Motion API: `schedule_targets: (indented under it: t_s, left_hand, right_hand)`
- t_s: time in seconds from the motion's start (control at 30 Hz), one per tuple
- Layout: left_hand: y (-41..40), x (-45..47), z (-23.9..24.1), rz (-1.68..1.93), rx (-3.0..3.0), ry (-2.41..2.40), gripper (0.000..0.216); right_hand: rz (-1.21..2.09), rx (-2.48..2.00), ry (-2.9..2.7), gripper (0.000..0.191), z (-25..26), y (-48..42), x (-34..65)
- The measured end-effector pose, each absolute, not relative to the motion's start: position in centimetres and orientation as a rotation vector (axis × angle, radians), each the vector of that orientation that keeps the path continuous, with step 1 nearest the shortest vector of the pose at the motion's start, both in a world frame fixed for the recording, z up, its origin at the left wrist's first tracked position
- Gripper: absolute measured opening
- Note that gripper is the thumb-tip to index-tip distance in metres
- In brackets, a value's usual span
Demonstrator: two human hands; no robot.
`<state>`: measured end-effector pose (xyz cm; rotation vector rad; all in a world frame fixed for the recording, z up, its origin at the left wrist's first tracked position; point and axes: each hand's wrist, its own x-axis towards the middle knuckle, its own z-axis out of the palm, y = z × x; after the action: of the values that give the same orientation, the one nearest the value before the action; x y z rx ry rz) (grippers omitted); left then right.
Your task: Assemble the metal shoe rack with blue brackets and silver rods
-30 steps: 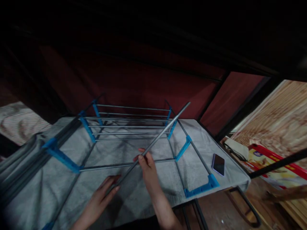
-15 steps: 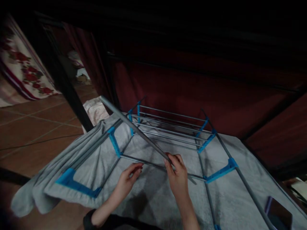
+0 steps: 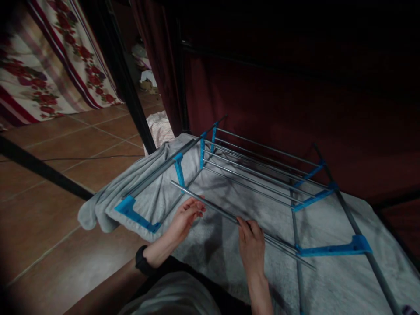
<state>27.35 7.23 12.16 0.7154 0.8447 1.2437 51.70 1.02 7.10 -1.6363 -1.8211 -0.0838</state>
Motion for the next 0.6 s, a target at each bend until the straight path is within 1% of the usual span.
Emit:
schedule_targets:
  t_s: [0.17, 0.27, 0.37, 0.47, 0.5, 0.6]
  left_hand:
    - [8.0, 26.5, 11.8, 1.251, 0.594, 0.915, 0.040]
    - [8.5, 25.8, 11.4, 1.254, 0.574, 0.958, 0.041]
    - [9.4, 24.9, 10.7, 1.258, 0.491, 1.028, 0.031]
    - [10.8, 24.1, 9.8, 1.209, 0.407, 1.114, 0.011]
    - [11.2, 23.9, 9.6, 1.179, 0.388, 1.135, 0.008]
    - [11.7, 23.8, 9.4, 1.086, 0.335, 1.216, 0.016]
  right_hand:
    - [-0.066, -1.649, -1.850, 0.033, 6.5, 1.1, 51.0]
    - [-0.032, -1.672, -1.809, 0.036, 7.0, 1.2, 50.0]
    - [-0.011, -1.733, -1.796, 0.040, 7.6, 1.6, 49.3]
    - [-0.057, -1.795, -1.788, 0.038, 7.9, 2.2, 49.5]
    - [-0.082, -1.806, -1.779, 0.037, 7.9, 2.3, 49.8]
    - [-0.178, -1.804, -1.761, 0.030, 7.9, 2.3, 50.7]
